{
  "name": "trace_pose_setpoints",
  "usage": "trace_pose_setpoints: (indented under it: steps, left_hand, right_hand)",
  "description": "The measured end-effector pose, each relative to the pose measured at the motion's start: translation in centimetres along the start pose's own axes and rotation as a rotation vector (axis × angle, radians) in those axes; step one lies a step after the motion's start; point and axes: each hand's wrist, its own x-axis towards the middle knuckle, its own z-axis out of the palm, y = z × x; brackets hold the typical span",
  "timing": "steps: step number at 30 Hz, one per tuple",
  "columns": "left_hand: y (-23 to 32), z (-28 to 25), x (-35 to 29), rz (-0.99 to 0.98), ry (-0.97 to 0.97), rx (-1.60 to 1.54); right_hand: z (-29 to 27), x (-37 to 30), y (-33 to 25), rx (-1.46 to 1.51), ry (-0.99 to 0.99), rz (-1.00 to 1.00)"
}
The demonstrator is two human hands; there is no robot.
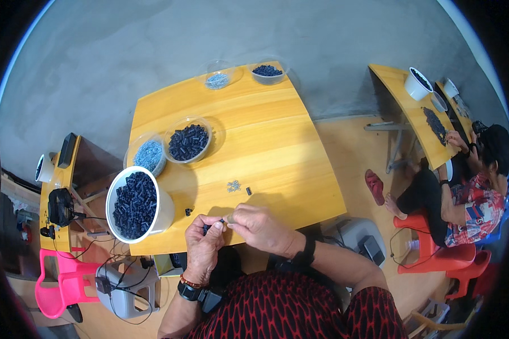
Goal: Assembling or inspecting small black and gray plastic components on a table.
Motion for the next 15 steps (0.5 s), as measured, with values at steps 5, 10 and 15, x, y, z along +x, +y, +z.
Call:
trace_pose_setpoints:
  steps: [5, 10, 15]
  left_hand:
    - [-0.8, -0.5, -0.2, 0.03, 0.014, 0.067]
    - [-0.1, -0.4, -0.1, 0.009, 0.015, 0.015]
    - [0.2, -0.8, -0.4, -0.026, 0.051, -0.123]
  right_hand:
    - [1.3, -0.9, -0.4, -0.008, 0.019, 0.023]
    - [-1.6, 0.0, 0.9, -0.038, 0.069, 0.177]
    - [-3.8, 1.6, 1.9, -0.15, 0.171, 0.264]
